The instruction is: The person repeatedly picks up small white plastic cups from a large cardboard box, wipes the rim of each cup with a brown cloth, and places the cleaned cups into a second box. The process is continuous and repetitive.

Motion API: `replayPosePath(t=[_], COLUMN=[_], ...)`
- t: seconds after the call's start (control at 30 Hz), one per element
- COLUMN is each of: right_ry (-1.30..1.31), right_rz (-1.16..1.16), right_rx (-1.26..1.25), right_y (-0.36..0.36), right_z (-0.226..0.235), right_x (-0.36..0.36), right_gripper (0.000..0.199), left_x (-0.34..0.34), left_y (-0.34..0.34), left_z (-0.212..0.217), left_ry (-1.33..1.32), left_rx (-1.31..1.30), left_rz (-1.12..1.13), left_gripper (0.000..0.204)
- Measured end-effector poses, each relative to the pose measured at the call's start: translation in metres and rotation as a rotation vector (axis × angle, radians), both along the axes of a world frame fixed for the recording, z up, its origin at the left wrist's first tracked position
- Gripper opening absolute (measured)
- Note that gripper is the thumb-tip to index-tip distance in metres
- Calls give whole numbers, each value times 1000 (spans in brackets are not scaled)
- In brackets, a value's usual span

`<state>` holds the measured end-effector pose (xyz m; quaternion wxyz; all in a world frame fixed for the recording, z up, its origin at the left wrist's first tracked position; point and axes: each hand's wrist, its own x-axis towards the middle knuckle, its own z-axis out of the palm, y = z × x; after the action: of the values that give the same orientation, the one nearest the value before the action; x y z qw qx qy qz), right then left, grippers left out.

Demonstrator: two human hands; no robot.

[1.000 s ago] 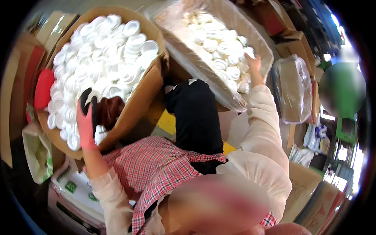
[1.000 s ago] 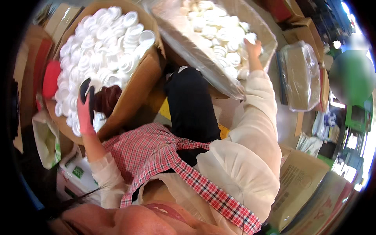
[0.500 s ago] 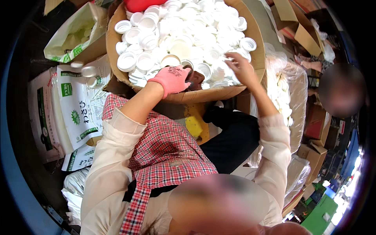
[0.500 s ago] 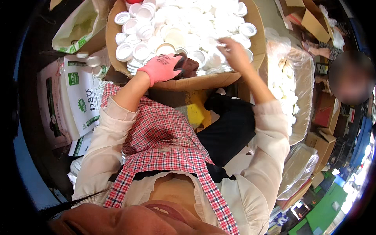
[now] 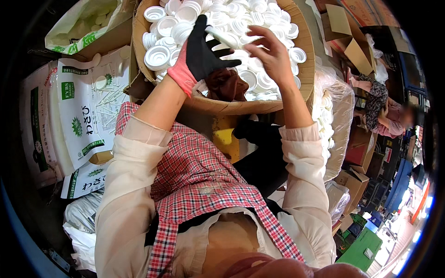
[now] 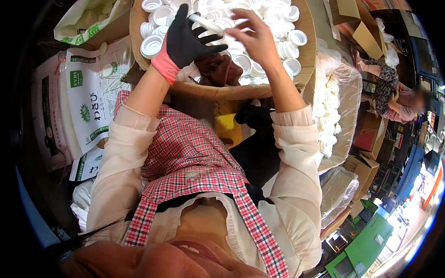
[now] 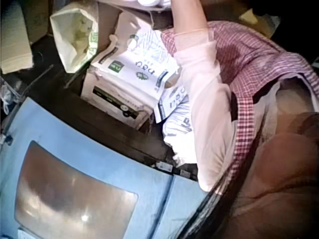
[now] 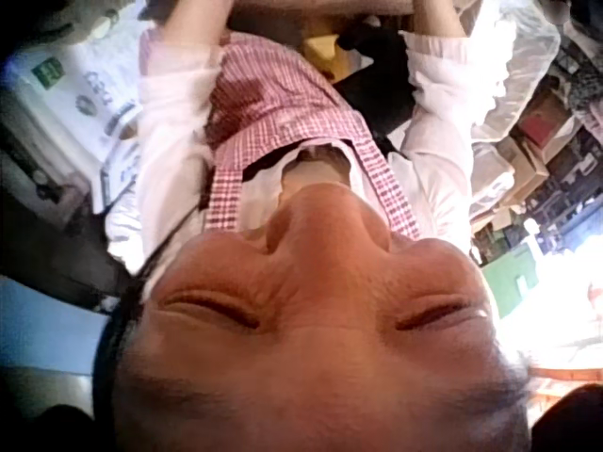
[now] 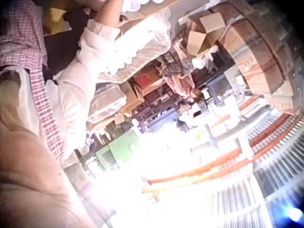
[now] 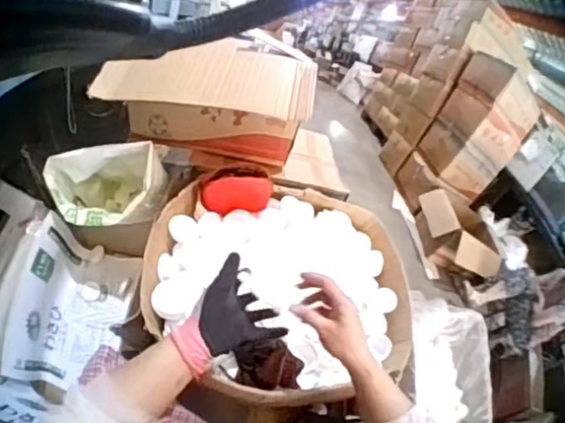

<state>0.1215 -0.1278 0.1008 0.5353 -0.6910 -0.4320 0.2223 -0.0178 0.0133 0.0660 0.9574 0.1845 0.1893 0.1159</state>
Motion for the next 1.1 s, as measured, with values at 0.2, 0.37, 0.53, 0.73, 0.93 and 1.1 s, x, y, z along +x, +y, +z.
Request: replayPosePath(t=[0.2,0.37,0.53,0.73,0.93,1.1], right_ry=[-753,-629,666,445,168,-384], right_rz=[-130,-200,91,118,-108,-206], right_rx=[-918,-614,189,219,202,153], right_y=[-69,-62,-66,-72,-90,-75], right_z=[-90,-65,-3,-3,14,32], right_x=[34,35,13,13,14,-29], right_gripper=[34,20,20,56,65,64], left_x=[12,10,14,24,31,23], left_y=[3,-3,-32,-44,-45,-54], left_z=[9,11,22,33,43,18], left_ry=[-400,-596,-264,-253,-505,-130], left_rx=[-206,-248,1222,956,-128,1432], left_rz=[-108,-294,-59,-84,-323,153], left_gripper=[66,68,51,49,52,55])
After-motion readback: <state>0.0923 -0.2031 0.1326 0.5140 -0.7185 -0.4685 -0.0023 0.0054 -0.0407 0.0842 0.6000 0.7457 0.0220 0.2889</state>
